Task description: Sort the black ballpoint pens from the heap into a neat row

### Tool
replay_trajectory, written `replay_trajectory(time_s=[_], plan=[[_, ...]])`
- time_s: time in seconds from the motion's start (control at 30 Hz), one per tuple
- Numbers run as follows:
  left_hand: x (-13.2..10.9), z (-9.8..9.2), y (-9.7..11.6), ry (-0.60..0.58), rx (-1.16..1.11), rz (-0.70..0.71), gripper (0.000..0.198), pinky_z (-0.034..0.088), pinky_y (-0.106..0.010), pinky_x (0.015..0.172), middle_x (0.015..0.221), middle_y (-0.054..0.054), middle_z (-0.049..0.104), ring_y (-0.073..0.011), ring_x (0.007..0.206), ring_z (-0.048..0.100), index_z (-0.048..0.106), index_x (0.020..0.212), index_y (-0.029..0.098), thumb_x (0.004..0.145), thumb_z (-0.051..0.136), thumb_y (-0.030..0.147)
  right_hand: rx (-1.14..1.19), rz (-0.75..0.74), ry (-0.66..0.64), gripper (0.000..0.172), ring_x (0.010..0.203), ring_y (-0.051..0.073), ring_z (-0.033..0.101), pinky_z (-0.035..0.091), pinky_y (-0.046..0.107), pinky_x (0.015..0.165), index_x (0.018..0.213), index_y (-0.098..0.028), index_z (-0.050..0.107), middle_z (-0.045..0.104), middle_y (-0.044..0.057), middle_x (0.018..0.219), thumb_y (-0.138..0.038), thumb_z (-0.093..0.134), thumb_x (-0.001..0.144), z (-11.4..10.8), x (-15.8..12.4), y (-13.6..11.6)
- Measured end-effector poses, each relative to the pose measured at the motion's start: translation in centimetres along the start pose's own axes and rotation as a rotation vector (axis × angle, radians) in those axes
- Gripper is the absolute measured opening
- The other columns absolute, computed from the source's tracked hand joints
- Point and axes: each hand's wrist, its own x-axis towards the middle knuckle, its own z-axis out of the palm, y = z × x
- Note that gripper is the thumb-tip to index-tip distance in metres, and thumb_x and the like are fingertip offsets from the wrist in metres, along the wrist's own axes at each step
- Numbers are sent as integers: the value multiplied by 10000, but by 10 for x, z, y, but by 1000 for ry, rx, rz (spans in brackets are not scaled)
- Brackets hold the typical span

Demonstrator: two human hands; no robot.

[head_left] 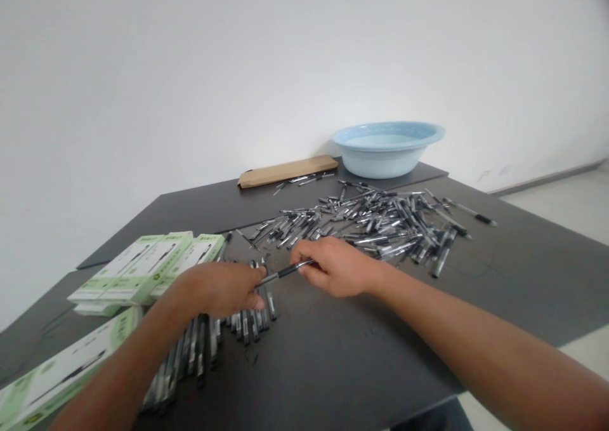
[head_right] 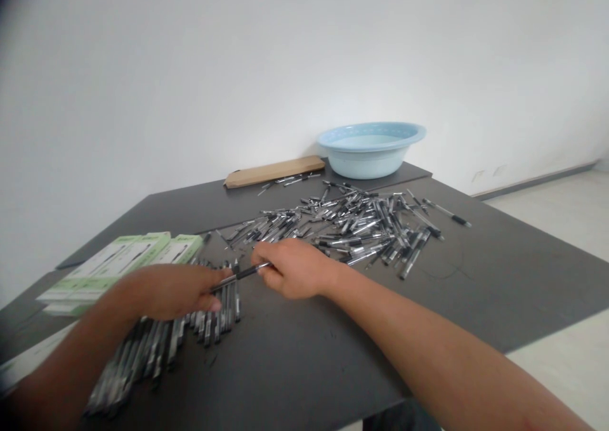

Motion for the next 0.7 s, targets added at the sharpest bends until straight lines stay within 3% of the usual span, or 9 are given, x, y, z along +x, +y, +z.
replay_trajectory(time_s=[0.2, 0.53, 0.7], plan=[[4, -4, 11, -51, 26, -12, 439, 536, -399, 835, 1168, -178, 723, -352, 1053, 678, 620, 1235, 157, 896, 492, 404, -81, -36, -74, 164, 750, 184, 615, 332, 266, 646, 1053, -198, 622, 708, 47, 870, -294, 540, 948, 1, 1, -4], [6, -2, 12, -66, -10, 19, 672, 476, -418, 979, 1394, -241, 565, -360, 1241, 571, 437, 1449, 82, 911, 500, 479, -157, 7, -189, 184, 788, 200, 628, 367, 275, 653, 1088, -196, 633, 709, 66, 922, -285, 537, 957, 11, 5, 0], [2, 1, 17, -70, -14, 30, 796, 483, -460, 956, 1365, -269, 579, -382, 1214, 588, 300, 1528, 55, 913, 489, 523, -236, -45, -127, 153, 945, 231, 580, 407, 328, 788, 1036, -184, 667, 636, 91, 997, -256, 577, 936, 13, 6, 4]])
